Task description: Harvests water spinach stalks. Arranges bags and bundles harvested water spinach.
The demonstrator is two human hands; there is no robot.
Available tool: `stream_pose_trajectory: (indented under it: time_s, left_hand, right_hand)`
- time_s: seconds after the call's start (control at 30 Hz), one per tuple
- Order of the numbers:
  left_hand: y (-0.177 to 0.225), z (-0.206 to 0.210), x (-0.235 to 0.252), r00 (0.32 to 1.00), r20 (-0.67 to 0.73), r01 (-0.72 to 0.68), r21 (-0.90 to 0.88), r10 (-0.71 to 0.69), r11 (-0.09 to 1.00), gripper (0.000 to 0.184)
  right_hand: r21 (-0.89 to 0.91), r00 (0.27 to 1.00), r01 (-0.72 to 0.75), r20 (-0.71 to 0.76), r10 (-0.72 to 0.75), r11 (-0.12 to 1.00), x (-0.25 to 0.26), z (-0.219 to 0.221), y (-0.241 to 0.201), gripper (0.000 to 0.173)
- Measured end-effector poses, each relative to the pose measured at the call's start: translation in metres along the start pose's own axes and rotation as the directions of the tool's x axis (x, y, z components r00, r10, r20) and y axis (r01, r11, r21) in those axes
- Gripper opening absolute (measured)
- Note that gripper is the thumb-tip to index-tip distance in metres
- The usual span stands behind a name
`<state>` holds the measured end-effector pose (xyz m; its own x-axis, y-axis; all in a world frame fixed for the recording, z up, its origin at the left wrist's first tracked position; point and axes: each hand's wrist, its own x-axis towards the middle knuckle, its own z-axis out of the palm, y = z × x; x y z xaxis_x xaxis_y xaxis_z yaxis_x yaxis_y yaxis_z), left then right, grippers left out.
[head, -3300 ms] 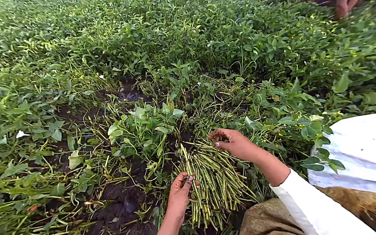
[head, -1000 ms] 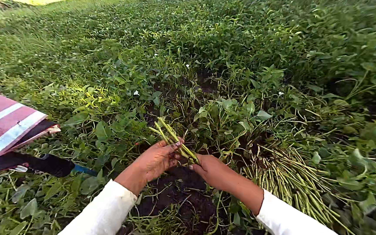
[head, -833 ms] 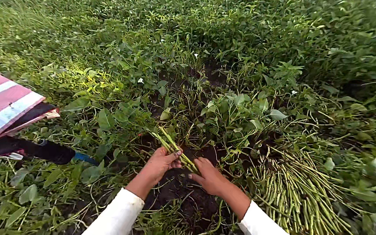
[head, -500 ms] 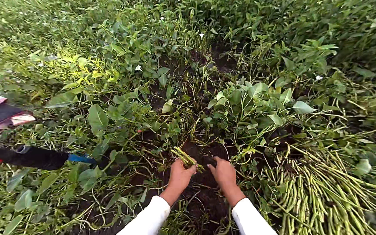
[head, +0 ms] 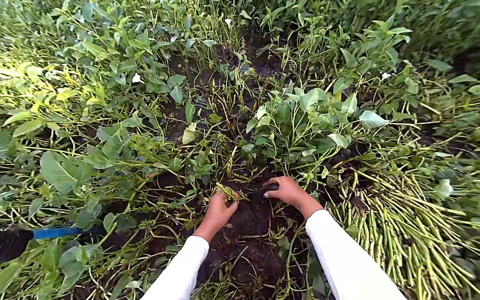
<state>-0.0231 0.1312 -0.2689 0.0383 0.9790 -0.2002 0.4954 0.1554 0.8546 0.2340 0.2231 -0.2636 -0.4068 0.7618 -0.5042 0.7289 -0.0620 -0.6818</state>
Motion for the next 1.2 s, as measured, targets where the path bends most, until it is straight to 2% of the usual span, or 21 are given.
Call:
stream_pose_trajectory:
  time_s: [0.07,0.13,0.23,0.33,0.43,0.53,0.63,0.73,0.87,0.97,1.07,1.2]
  left_hand:
    - [-0.002,0.003,-0.003,0.993,0.099,-0.065,0.035,0.061,0.997,0.017]
    - [0.000,0.011,-0.004,0.971,0.202,-0.158,0.157,0.125,0.975,0.019]
    - [-0.001,0.011,-0.002,0.941,0.330,-0.193,0.355,0.070,0.915,0.024]
    - [-0.004,0.014,0.006,0.943,0.331,-0.168,0.361,0.042,0.918,0.023]
    - [0.003,0.029,0.020,0.910,0.414,-0.142,0.377,-0.029,0.915,0.025]
    - [0.006,0.042,0.033,0.915,0.393,-0.085,0.418,-0.095,0.905,0.029]
    - [0.003,0.046,0.029,0.925,0.358,-0.048,0.444,-0.128,0.895,0.036]
    - [-0.002,0.047,0.025,0.928,0.344,-0.044,0.478,-0.141,0.877,0.037]
    - [-0.008,0.053,0.021,0.936,0.339,-0.098,0.505,-0.092,0.858,0.035]
    - [-0.006,0.055,0.035,0.926,0.366,-0.118,0.512,-0.091,0.851,0.031]
    - [0.000,0.043,0.039,0.907,0.393,-0.053,0.467,-0.153,0.882,0.030]
    - [0.039,0.006,0.017,0.839,0.403,0.247,0.315,-0.365,0.916,0.050]
  right_hand:
    - [0.000,1.000,0.000,0.007,0.000,1.000,0.002,0.000,0.001,0.037]
    - [0.010,1.000,-0.023,0.017,0.023,1.000,0.001,0.001,-0.001,0.037]
    - [0.015,0.999,-0.038,0.031,0.038,0.999,0.002,0.002,-0.002,0.037]
    - [0.014,0.999,-0.047,0.020,0.047,0.999,-0.002,0.001,-0.005,0.036]
    - [-0.004,0.998,-0.049,-0.026,0.049,0.999,-0.007,0.010,-0.010,0.033]
    - [-0.077,0.986,-0.166,0.005,0.167,0.983,-0.015,0.017,-0.023,0.040]
    - [-0.148,0.959,-0.272,0.036,0.280,0.951,-0.042,0.031,-0.047,0.047]
    - [-0.123,0.942,-0.333,-0.004,0.335,0.935,-0.068,0.039,-0.056,0.046]
    - [-0.100,0.939,-0.343,-0.043,0.340,0.934,-0.119,0.008,-0.074,0.043]
    - [-0.102,0.954,-0.285,-0.126,0.272,0.953,-0.172,-0.034,-0.088,0.040]
    - [-0.160,0.971,-0.235,-0.088,0.223,0.959,-0.211,-0.051,-0.100,0.041]
    - [-0.263,0.986,-0.151,0.027,0.164,0.953,-0.202,-0.015,-0.116,0.045]
